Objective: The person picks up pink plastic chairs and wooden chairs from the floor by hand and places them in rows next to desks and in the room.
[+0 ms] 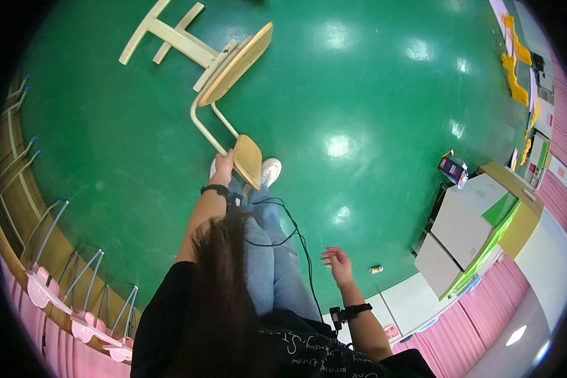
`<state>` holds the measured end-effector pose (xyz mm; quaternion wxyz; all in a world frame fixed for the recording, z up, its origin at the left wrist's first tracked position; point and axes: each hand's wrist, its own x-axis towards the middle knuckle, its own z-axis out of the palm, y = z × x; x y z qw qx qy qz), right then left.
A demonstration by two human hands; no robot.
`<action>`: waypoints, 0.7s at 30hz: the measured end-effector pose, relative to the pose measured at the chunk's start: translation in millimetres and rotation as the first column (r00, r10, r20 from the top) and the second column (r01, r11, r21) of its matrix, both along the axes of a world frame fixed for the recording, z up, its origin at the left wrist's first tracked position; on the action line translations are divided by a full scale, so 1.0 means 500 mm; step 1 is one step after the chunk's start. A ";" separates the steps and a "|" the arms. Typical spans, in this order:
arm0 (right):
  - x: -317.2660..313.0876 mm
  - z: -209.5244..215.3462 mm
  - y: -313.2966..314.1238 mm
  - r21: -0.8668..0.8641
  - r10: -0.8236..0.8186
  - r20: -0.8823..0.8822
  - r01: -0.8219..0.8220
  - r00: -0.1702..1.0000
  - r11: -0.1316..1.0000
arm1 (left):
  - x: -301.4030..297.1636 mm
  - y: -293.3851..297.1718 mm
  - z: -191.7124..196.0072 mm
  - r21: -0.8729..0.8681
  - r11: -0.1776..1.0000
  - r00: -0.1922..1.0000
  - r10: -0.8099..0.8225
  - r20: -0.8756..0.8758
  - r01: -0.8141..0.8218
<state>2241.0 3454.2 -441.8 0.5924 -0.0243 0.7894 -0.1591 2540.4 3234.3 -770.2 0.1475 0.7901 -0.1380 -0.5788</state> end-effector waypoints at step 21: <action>0.052 0.008 -0.033 -0.097 0.116 0.097 -0.106 0.989 0.990 | -0.036 -0.161 0.169 -0.113 0.801 0.806 0.569 -0.166 -0.588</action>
